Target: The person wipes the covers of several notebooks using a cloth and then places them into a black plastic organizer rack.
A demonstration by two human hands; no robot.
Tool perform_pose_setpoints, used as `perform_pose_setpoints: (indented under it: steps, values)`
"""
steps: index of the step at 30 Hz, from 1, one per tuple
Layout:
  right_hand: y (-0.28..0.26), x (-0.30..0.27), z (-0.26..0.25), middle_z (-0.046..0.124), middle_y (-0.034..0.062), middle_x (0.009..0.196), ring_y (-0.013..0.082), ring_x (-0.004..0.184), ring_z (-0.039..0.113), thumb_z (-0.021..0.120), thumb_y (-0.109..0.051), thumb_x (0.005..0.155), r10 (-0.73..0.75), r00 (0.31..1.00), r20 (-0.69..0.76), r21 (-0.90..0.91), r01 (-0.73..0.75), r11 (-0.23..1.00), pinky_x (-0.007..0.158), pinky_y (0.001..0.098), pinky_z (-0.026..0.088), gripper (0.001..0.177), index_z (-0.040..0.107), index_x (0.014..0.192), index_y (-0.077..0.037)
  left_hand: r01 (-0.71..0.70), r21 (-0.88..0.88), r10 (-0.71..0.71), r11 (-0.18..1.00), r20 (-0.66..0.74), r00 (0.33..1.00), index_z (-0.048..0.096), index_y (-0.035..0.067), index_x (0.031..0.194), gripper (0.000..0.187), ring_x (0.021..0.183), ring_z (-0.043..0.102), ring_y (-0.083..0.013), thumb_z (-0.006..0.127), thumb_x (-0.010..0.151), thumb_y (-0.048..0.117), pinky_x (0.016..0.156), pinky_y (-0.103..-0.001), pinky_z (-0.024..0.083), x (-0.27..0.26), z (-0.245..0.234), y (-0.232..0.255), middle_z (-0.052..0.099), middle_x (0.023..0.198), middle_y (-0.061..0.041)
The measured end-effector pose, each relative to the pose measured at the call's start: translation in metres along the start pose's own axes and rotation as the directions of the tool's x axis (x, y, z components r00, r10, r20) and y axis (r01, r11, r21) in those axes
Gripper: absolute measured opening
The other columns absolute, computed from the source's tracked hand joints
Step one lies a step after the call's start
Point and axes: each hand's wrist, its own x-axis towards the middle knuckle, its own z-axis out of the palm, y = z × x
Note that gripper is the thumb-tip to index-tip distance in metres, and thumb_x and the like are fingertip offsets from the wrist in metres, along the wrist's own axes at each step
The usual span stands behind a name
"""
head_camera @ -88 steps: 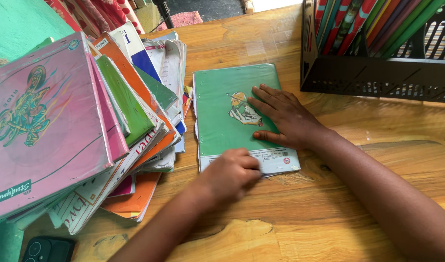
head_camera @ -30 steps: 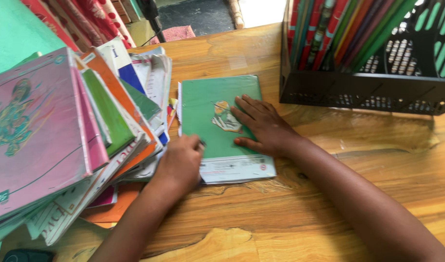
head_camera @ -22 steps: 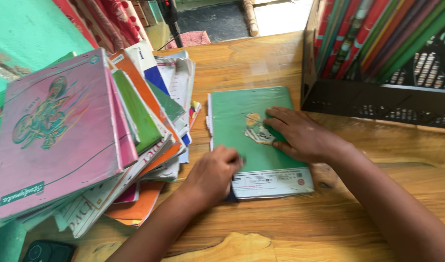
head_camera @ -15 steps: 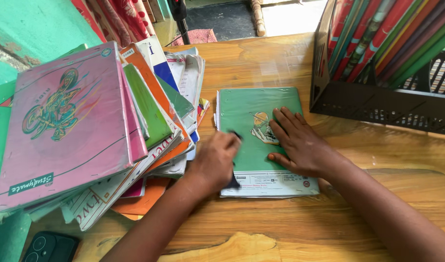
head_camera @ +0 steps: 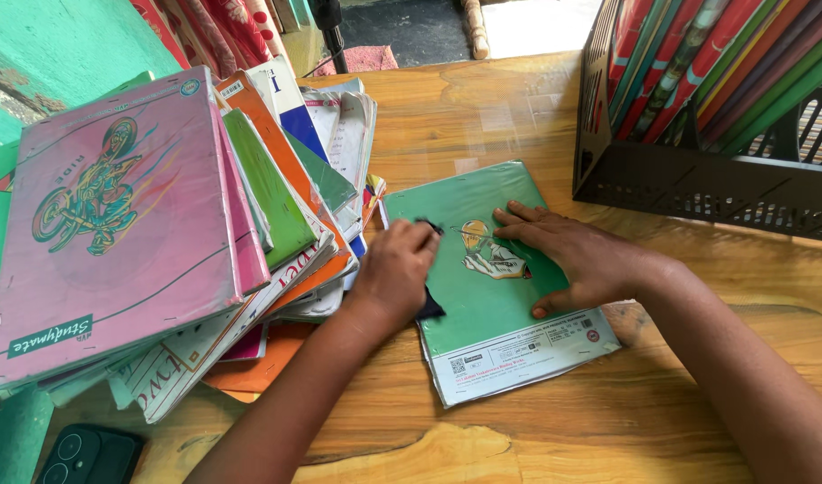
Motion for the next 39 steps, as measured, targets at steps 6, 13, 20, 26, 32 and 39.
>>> perform_pose_setpoints:
  steps: [6,13,20,26,32,39]
  values:
    - [0.008,0.001,0.003,0.016,0.0065,0.17,0.0274,0.157,0.008,0.092,-0.044,0.059,-0.121,0.991,-0.055,0.043,0.123,0.991,0.124,0.0456,0.015,0.119,0.033,0.157,-0.013,-0.062,-0.18,0.091,0.982,0.159,0.983,0.077,0.007,0.108,0.025,0.11,0.061,-0.0274,0.06,0.089,0.007,0.098,-0.041,0.051,-0.004,0.001,0.032,0.07,0.113,-0.007]
    - [0.001,0.0,0.003,0.012,0.002,0.174,0.0237,0.156,0.004,0.092,-0.047,0.058,-0.001,1.0,-0.003,0.024,0.001,1.0,0.125,0.0448,0.011,0.122,0.029,0.159,-0.018,0.018,0.156,-0.012,0.988,-0.044,0.999,0.075,0.007,0.114,0.034,0.107,0.062,-0.0251,0.058,0.085,0.006,0.093,-0.043,0.05,0.01,0.009,-0.01,0.07,0.118,-0.004]
    - [0.008,0.002,0.007,0.015,0.0074,0.174,0.0286,0.156,0.007,0.089,-0.049,0.062,-0.111,0.992,-0.068,0.036,0.114,0.993,0.124,0.0468,0.013,0.117,0.032,0.158,-0.014,0.061,0.172,-0.084,0.983,0.125,0.989,0.074,0.01,0.122,0.037,0.11,0.058,-0.0265,0.06,0.088,0.006,0.09,-0.043,0.047,0.017,0.007,-0.01,0.067,0.132,0.0]
    - [0.008,0.003,0.009,0.015,0.008,0.174,0.0289,0.156,0.006,0.089,-0.049,0.063,-0.112,0.99,-0.087,0.028,0.114,0.993,0.123,0.0475,0.012,0.118,0.03,0.159,-0.014,0.04,0.033,-0.046,0.999,0.211,0.976,0.073,0.012,0.129,0.067,0.113,0.056,-0.0263,0.068,0.063,0.025,0.098,-0.044,0.043,0.012,-0.004,-0.003,0.064,0.139,0.0]
    - [0.007,0.003,0.009,0.013,0.0061,0.174,0.0281,0.156,0.005,0.089,-0.051,0.063,-0.09,0.994,-0.062,0.028,0.092,0.995,0.124,0.0472,0.012,0.118,0.029,0.159,-0.017,0.106,0.143,-0.153,0.984,0.377,0.914,0.069,0.02,0.131,0.05,0.121,0.056,-0.0233,0.057,0.085,0.005,0.104,-0.039,0.043,0.012,-0.011,0.005,0.063,0.143,0.008]
    - [0.006,0.004,0.011,0.011,0.004,0.174,0.0267,0.155,0.003,0.089,-0.053,0.061,-0.026,0.999,-0.031,0.027,0.027,0.999,0.123,0.0474,0.01,0.123,0.027,0.16,-0.019,0.166,0.141,-0.205,0.976,0.339,0.918,0.064,0.015,0.136,0.05,0.12,0.054,-0.0245,0.059,0.086,0.017,0.103,-0.041,0.04,0.017,-0.017,0.009,0.059,0.144,0.002]
